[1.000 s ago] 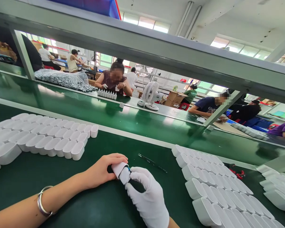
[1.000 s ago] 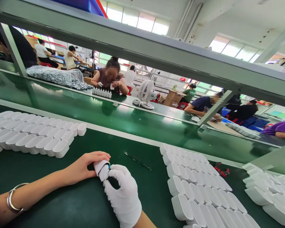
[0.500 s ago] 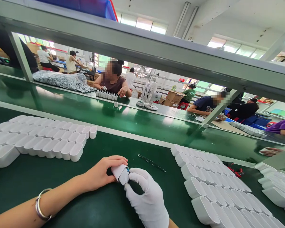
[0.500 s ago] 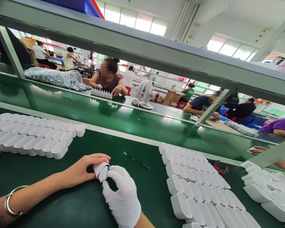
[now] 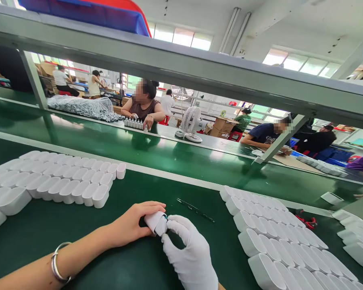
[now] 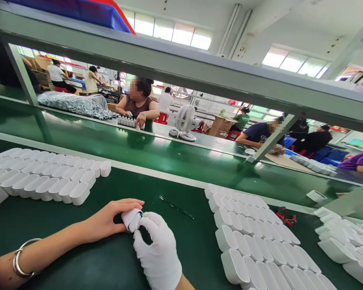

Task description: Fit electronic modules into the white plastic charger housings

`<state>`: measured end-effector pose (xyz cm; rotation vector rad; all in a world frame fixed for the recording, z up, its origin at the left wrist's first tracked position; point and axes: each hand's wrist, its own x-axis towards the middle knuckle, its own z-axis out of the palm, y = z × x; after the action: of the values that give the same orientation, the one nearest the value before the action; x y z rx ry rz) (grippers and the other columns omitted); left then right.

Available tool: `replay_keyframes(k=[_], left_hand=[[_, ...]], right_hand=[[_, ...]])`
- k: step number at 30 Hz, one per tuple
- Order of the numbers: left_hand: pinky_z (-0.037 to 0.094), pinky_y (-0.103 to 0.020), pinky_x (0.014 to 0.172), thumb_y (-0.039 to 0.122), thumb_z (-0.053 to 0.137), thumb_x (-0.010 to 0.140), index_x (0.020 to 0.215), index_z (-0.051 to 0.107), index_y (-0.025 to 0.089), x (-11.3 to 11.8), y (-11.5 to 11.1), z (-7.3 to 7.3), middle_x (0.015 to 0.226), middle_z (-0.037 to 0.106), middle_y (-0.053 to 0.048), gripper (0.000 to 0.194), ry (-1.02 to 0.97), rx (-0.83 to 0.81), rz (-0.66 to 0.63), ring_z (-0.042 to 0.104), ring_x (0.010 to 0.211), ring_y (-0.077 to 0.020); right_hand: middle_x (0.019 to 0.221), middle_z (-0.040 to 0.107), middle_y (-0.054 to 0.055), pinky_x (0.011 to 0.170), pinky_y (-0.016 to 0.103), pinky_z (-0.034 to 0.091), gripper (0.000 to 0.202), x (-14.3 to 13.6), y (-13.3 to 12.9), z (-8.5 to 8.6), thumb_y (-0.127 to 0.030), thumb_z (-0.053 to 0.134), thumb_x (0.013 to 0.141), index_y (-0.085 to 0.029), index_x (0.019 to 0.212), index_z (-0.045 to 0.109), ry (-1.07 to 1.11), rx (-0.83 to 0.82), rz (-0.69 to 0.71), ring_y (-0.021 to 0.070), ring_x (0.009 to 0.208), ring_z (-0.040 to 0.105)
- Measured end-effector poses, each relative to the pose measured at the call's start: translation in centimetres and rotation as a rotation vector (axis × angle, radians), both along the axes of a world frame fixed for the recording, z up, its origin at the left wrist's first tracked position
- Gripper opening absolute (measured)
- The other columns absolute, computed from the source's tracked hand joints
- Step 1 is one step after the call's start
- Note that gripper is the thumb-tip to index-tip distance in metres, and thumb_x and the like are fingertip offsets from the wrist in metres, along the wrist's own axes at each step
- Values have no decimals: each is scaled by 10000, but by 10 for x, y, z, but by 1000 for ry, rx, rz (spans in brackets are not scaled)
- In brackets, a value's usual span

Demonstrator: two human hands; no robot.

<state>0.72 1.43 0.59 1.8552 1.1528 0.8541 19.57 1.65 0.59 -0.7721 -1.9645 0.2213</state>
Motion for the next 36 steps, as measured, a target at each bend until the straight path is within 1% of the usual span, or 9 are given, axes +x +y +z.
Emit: replay_keyframes(k=[6,8,12,16,19,21,26,33,36], left_hand=[[340,-405,1071,189,660,757,1149,612,264,1,-2,3,1372,489,-39,402,-3,-33,-52,435,1263,-236],[294,-442,1092,189,687,736,1165,602,281,2,-3,6,1395,459,-36,447,-4,-33,-79,388,1292,-255],[221,-500,1107,139,763,632,1129,618,348,6,-8,7,1459,317,1,558,39,-53,-95,259,1320,-293],[329,-480,1046,138,777,619,1256,513,396,10,-13,-1,1267,367,-26,736,-63,-138,-71,440,1101,-231],[406,-444,998,157,815,575,1358,385,360,17,-14,-6,1147,438,-17,916,-325,-175,-37,519,996,-193],[454,-408,962,144,799,588,1273,505,294,22,-15,-5,1122,480,-25,760,-442,-157,25,536,1009,-207],[479,-365,957,54,646,717,1208,560,273,23,-16,0,1113,522,-39,544,-346,-13,53,552,1055,-208],[535,-312,821,-67,414,834,1212,547,186,10,-20,-1,1022,558,-104,474,37,883,37,562,977,-186],[555,-315,807,-18,481,857,1117,577,120,9,-25,7,959,621,-114,309,123,1110,-23,579,964,-206]], right_hand=[[957,650,49,699,254,560,221,0,4,-6,-134,627,690,-231,883,669,119,-351,109,169,793,652],[1058,635,76,711,302,567,439,1,10,-9,-169,692,636,-229,1065,626,237,-631,150,203,857,654],[1047,662,54,715,363,558,931,6,22,-14,-156,785,503,-248,1347,401,397,-1142,544,228,902,649],[869,694,-7,709,314,544,711,5,22,-7,-49,754,455,-213,1130,605,368,-1218,509,204,811,659],[913,703,27,769,331,539,591,2,16,0,-44,737,447,-181,1014,642,460,-1172,317,233,861,661],[933,703,47,799,354,541,592,0,14,2,-57,746,442,-177,1010,630,523,-1146,251,253,889,660],[978,685,47,786,343,563,577,4,21,-4,-89,759,512,-208,1056,608,443,-1034,345,244,907,661],[1002,667,33,723,261,582,524,21,21,-11,-74,610,766,-298,1234,538,91,-26,253,164,774,677],[1008,679,60,723,273,583,472,27,13,-7,-122,580,828,-278,1267,502,2,156,161,194,801,681]])
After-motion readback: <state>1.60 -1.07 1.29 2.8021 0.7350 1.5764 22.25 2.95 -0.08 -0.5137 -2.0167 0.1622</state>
